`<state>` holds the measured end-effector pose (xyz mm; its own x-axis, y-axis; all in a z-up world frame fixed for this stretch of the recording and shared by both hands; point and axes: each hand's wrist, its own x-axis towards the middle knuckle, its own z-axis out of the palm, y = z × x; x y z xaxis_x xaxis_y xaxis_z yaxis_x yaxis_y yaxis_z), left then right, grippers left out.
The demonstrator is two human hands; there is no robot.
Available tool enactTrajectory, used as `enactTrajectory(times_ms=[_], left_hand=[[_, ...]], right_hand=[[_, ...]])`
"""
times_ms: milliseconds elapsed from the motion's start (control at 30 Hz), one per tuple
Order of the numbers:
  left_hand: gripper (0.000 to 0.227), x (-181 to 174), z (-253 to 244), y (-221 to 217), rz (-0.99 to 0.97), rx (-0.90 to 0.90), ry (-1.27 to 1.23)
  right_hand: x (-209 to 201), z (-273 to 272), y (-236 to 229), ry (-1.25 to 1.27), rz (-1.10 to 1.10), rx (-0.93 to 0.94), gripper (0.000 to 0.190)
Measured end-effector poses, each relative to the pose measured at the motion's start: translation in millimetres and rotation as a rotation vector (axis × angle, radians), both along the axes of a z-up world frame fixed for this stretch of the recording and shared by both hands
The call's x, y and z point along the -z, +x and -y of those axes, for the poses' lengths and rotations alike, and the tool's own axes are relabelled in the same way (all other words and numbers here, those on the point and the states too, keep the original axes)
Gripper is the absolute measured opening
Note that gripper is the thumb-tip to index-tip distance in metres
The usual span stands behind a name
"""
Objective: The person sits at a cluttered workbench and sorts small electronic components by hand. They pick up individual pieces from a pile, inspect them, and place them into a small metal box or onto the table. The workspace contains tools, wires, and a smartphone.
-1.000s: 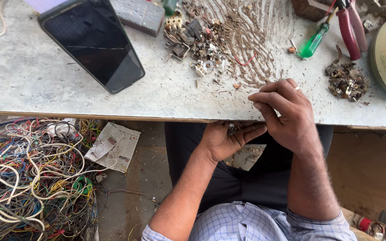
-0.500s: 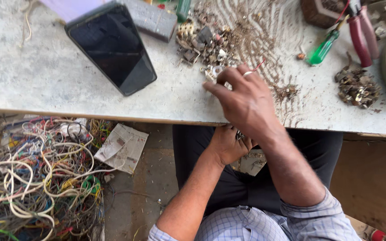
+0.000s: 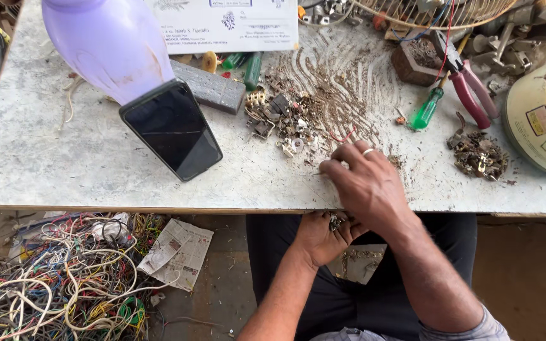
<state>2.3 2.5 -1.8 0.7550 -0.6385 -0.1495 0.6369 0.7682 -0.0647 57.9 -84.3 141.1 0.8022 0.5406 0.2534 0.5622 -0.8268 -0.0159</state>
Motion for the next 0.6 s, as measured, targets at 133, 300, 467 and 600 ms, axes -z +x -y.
enactTrajectory(times_ms=[133, 300, 467, 600], left_hand=[[0.057, 2.6, 0.8, -0.7, 0.036, -0.014, -0.041], [0.056, 3.6, 1.1, -1.4, 0.055, -0.040, -0.082], [0.054, -2.5, 0.1, -1.4, 0.016, -0.034, -0.034], [0.054, -8.8, -3.0, -1.8, 0.050, -0.045, 0.057]], right_hand=[[-2.6, 18.5, -5.5, 0.100, 0.019, 0.036, 0.019], [-9.7, 23.0, -5.0, 0.260, 0.031, 0.053, 0.019], [-10.8, 11.1, 2.5, 0.277, 0.049, 0.049, 0.018], [-6.9, 0.1, 14.2, 0.272, 0.014, 0.014, 0.017]])
